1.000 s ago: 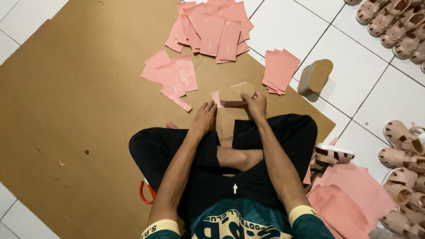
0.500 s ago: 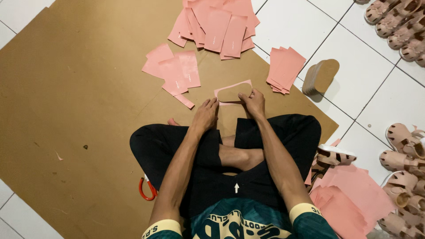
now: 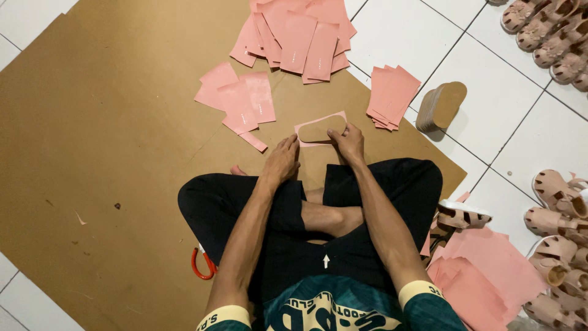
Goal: The person sits on the floor and peels the pink protective backing sheets off adhesive shoe insoles one at a time, separating each tan insole from its liner and stacking the finished insoles with the other completed pairs.
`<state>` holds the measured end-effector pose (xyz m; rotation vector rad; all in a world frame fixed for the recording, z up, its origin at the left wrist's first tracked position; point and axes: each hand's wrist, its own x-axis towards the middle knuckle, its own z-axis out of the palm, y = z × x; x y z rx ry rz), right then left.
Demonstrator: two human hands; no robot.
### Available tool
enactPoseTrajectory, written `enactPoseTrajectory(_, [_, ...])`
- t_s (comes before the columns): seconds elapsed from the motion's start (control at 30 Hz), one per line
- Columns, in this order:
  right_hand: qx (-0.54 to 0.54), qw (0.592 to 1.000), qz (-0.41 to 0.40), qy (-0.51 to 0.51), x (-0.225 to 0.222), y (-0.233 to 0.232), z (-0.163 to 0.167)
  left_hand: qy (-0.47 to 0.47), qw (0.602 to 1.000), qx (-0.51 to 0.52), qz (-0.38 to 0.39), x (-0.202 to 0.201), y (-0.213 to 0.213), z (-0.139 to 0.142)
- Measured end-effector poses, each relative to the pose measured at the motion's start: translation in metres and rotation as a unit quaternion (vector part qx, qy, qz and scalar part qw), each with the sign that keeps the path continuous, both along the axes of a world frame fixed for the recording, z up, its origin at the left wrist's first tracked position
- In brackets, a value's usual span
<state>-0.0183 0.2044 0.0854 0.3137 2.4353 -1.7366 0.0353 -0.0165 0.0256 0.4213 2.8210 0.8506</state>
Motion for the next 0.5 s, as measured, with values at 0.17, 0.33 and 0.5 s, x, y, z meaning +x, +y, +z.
enactPoseTrajectory(0.17, [-0.047, 0.999, 0.004, 0.003, -0.002, 0.0014, -0.0045, 0.006, 1.0, -0.017, -0.006, -0.0013, -0.0013, 0.0021])
enactPoseTrajectory(0.33, [-0.047, 0.999, 0.008, -0.013, -0.0016, 0.0021, -0.0041, -0.001, 1.0, -0.017, -0.001, 0.0002, -0.0007, 0.0006])
enactPoseTrajectory(0.5, [-0.021, 0.999, 0.003, -0.023, -0.001, 0.0003, -0.0004, -0.001, 1.0, -0.024, -0.005, -0.0002, -0.0005, 0.0003])
